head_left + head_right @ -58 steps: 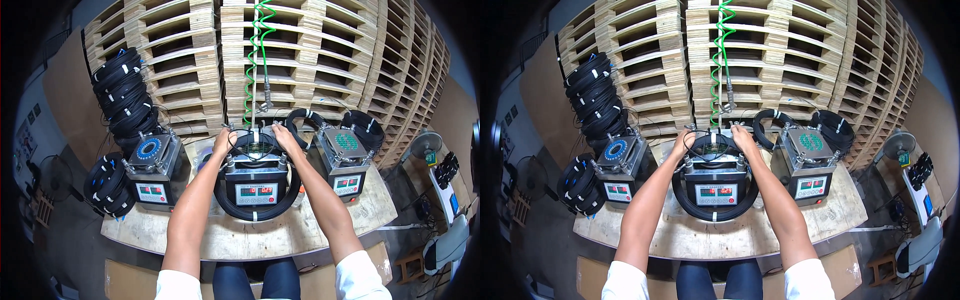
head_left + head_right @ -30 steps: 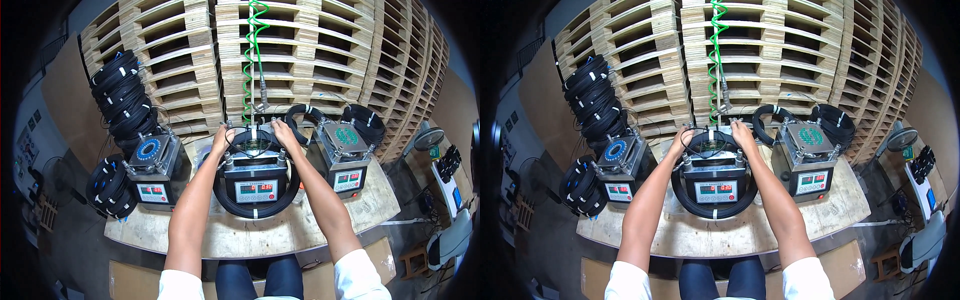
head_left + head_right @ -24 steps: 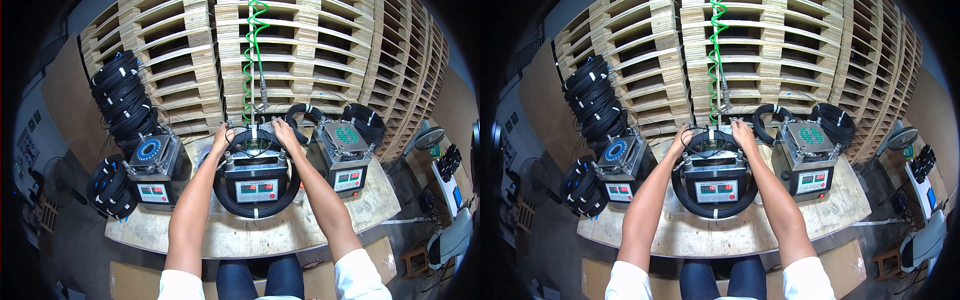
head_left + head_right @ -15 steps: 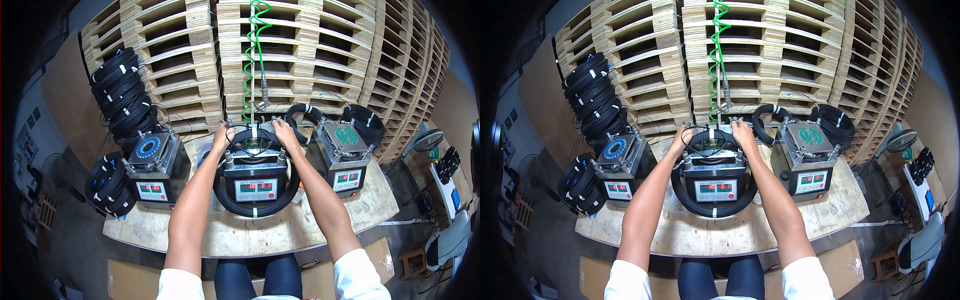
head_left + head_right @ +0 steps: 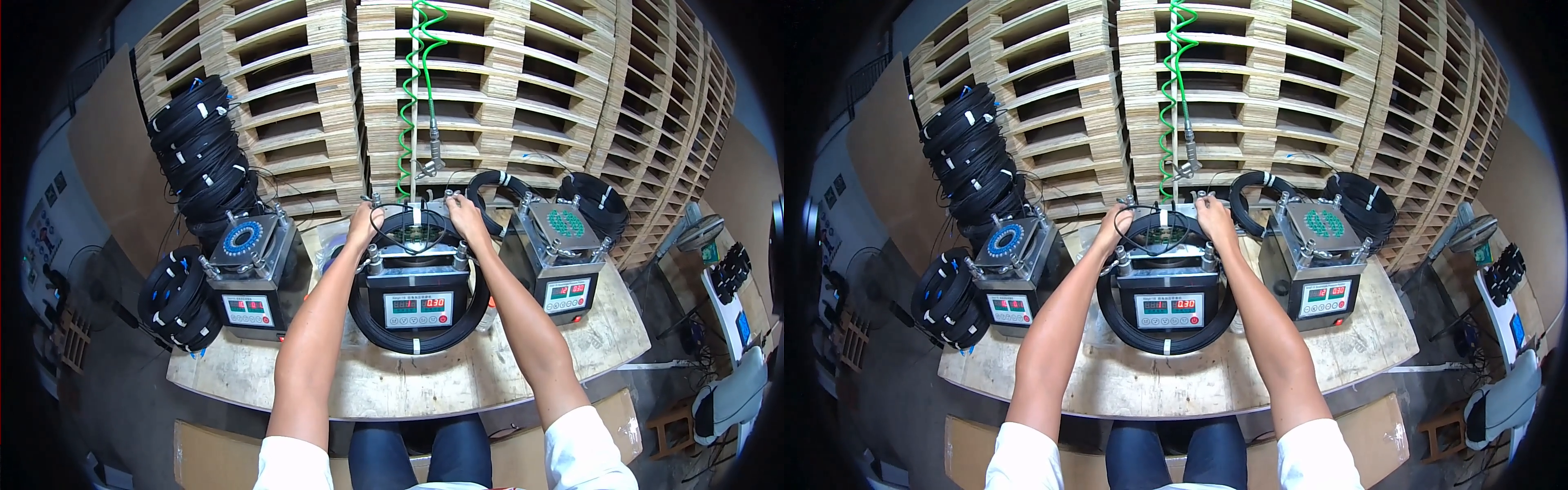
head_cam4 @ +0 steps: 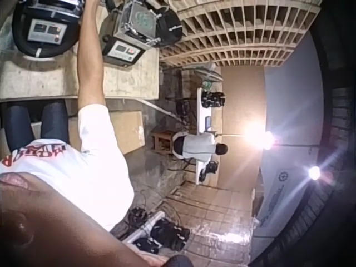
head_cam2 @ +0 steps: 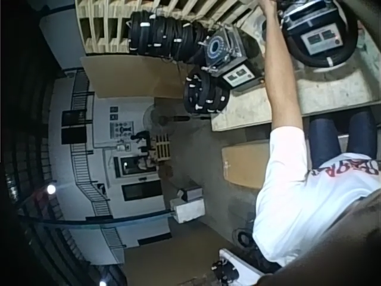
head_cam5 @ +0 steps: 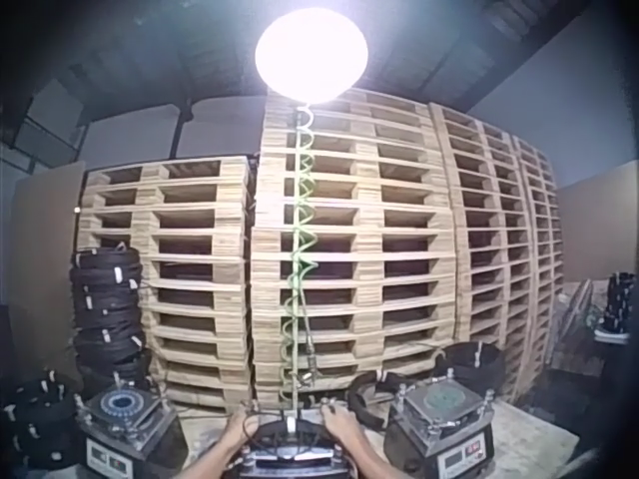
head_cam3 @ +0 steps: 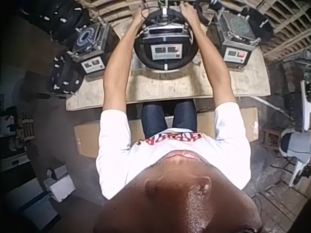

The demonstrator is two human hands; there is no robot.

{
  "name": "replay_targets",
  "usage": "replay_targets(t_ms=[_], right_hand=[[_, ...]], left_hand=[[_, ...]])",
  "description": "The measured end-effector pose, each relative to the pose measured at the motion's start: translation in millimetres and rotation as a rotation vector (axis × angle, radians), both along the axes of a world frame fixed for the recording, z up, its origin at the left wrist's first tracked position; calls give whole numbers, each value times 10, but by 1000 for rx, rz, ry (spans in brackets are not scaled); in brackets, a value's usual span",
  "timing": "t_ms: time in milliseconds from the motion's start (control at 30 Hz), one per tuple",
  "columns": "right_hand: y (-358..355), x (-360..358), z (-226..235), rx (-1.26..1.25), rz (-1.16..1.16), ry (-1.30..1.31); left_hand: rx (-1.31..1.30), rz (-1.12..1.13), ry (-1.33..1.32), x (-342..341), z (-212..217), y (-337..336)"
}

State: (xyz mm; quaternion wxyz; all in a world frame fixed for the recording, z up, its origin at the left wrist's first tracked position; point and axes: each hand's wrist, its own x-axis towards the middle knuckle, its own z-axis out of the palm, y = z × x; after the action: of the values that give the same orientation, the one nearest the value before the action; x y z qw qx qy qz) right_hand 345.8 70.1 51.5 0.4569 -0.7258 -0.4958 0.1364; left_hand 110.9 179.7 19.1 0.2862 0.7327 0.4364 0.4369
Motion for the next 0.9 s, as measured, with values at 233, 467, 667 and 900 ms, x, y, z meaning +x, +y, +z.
replay_targets(t_ms=[233,467,667,900], right_hand=[[-26,-99,64,-64,-50,-32],[-38,-122,88,-93,-72,-16],[25,-26,-10,-68,-83,13],[303,297,-143,-124,69,395]], left_hand=[[-5,-62,3,-102,-141,187],[-18,-38,-4,-105,-93,131],[-2,133,73,-8,137,-140],[0,274,164,-59,429,-470]])
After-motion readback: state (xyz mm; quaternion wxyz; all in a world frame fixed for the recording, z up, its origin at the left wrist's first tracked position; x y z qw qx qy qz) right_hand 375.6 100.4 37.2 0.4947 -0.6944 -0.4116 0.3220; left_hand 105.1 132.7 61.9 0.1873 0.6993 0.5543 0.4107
